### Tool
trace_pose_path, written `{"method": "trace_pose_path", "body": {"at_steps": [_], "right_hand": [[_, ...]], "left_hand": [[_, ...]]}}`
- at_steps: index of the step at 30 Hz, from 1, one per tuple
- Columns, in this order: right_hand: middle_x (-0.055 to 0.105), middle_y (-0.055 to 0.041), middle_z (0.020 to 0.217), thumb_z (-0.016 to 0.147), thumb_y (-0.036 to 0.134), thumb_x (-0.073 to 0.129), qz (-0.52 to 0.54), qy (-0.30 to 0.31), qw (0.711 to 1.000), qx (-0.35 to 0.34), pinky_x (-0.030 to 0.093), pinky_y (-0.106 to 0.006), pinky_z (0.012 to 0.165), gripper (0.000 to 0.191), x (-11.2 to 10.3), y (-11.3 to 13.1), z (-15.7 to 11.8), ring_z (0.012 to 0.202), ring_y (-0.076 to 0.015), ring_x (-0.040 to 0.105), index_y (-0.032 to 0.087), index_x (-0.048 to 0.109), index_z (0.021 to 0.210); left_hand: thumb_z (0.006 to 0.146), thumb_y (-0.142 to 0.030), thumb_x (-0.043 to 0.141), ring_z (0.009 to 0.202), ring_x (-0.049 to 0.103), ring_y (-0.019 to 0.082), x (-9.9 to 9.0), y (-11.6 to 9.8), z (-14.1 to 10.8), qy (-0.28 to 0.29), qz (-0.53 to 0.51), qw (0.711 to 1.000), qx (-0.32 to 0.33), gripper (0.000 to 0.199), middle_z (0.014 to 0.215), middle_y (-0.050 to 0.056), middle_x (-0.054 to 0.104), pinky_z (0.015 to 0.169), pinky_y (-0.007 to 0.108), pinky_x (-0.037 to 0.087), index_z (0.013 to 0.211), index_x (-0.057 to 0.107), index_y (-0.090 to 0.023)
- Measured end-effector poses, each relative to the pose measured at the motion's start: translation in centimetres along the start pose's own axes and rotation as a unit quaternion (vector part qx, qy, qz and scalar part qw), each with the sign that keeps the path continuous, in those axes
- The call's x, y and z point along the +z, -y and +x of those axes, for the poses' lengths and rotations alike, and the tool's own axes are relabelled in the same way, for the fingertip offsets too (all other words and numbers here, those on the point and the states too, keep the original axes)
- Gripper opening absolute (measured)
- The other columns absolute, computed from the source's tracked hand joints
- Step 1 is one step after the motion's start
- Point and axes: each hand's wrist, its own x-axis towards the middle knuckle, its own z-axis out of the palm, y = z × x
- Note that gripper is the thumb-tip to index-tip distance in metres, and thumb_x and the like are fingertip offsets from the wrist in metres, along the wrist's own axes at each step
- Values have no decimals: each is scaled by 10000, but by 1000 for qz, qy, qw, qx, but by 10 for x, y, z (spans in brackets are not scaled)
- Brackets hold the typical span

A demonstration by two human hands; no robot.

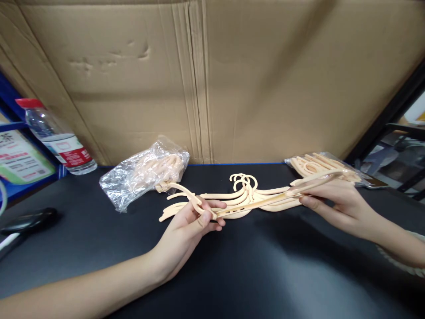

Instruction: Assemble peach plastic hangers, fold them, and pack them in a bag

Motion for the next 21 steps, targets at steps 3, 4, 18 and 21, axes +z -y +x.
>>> {"method": "trace_pose_path", "body": {"at_steps": [3,4,18,21], "right_hand": [[733,-13,817,888,92,554,4,10,1000,-6,510,-294,625,174,1,0,-1,745,-196,690,239,633,937],[730,-8,804,886,89,554,5,12,1000,-6,509,-294,623,181,1,0,-1,732,-192,687,241,636,939],[730,-13,788,901,130,544,21,12,1000,6,540,-317,657,216,2,4,0,679,-191,676,266,679,1002],[741,-21,821,901,129,538,14,5,1000,4,540,-320,655,225,2,5,1,720,-203,691,268,673,1016]], "left_hand": [[938,-220,583,864,614,171,-1,0,0,14,-1,1000,-3,78,1115,61,631,870,339,480,871,590,-181],[936,-223,587,856,613,166,-1,0,0,17,-1,1000,-2,74,1105,57,632,870,333,477,873,589,-183],[925,-244,599,778,581,162,0,-1,1,16,-7,1000,-5,108,975,43,634,818,323,465,838,603,-182],[911,-252,622,772,575,164,0,-1,1,12,-2,1000,-8,113,980,46,632,819,332,452,827,608,-178]]}}
